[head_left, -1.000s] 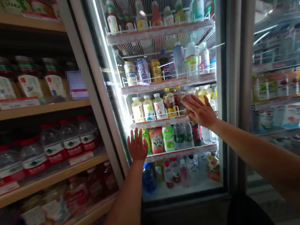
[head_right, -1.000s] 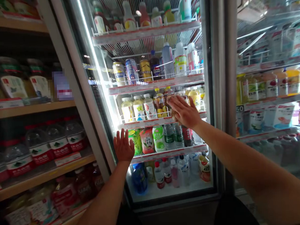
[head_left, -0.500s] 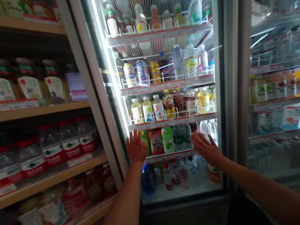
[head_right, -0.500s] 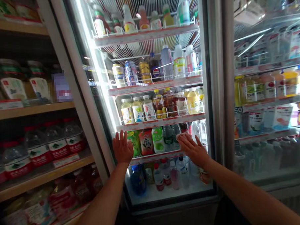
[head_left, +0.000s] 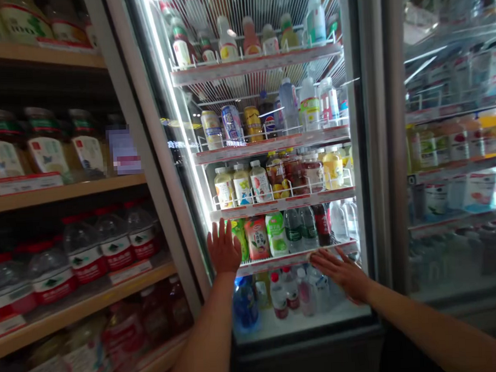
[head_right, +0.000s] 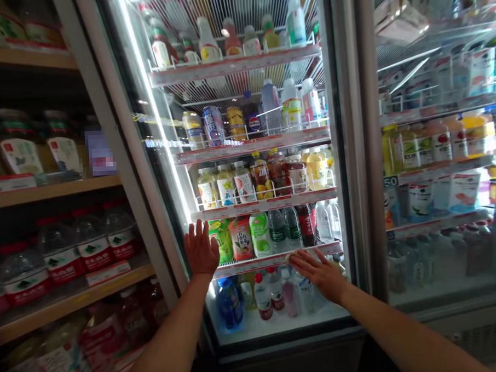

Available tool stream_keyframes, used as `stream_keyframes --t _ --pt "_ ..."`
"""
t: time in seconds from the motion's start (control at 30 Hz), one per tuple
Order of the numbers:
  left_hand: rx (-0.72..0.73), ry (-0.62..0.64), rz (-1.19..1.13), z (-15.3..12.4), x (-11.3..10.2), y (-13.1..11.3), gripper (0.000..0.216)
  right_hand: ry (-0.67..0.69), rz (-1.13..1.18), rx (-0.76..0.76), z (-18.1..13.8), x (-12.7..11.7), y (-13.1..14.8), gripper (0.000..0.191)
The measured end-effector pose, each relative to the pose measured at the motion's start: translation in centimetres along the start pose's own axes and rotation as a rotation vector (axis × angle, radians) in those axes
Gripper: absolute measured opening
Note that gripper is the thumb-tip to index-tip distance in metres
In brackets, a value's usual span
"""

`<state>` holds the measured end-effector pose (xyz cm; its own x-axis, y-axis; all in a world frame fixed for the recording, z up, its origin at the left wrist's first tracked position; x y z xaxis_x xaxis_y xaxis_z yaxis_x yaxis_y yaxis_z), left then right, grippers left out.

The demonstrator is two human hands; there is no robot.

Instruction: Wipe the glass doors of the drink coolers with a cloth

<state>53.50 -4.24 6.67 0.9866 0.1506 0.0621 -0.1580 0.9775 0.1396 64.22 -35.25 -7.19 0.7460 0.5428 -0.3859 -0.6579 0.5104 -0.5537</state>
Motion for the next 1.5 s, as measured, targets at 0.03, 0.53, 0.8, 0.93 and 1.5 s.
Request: stream_keyframes --t 0.03,0.53,0.8,0.93,1.5 --pt "0.002 -0.002 0.003 0.0 -0.1 0.0 0.068 0.002 -0.003 -0.009 -0.1 0.1 0.2 0.079" --pt "-0.052 0.034 -0.016 -0.2 0.3 0.4 0.062 0.032 0.088 0.000 -1.7 0.8 0.9 0.085" --pt "-0.046 0.021 -0.063 -0.4 0.3 0.4 0.064 0.033 0.090 -0.015 -1.4 0.1 -1.4 0.087" --pt "-0.059 0.031 -0.039 -0.4 0.3 0.4 0.062 0.020 0.033 0.078 -1.0 -0.7 -4.2 0.076" --pt "-0.020 -0.005 0.007 -0.2 -0.1 0.0 0.065 -0.328 -0.121 0.478 11.1 -6.6 -13.5 0.063"
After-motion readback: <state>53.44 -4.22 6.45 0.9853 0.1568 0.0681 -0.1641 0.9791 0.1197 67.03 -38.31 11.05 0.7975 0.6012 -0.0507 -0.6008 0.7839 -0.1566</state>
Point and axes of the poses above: each hand's wrist, its own z-axis towards the middle knuckle, its own x-axis out of the palm, y = z × x, the point moved 7 cm from there along z, towards the middle knuckle, and after that the axes turned 7 degrees about -y, right-handed, at the moved point
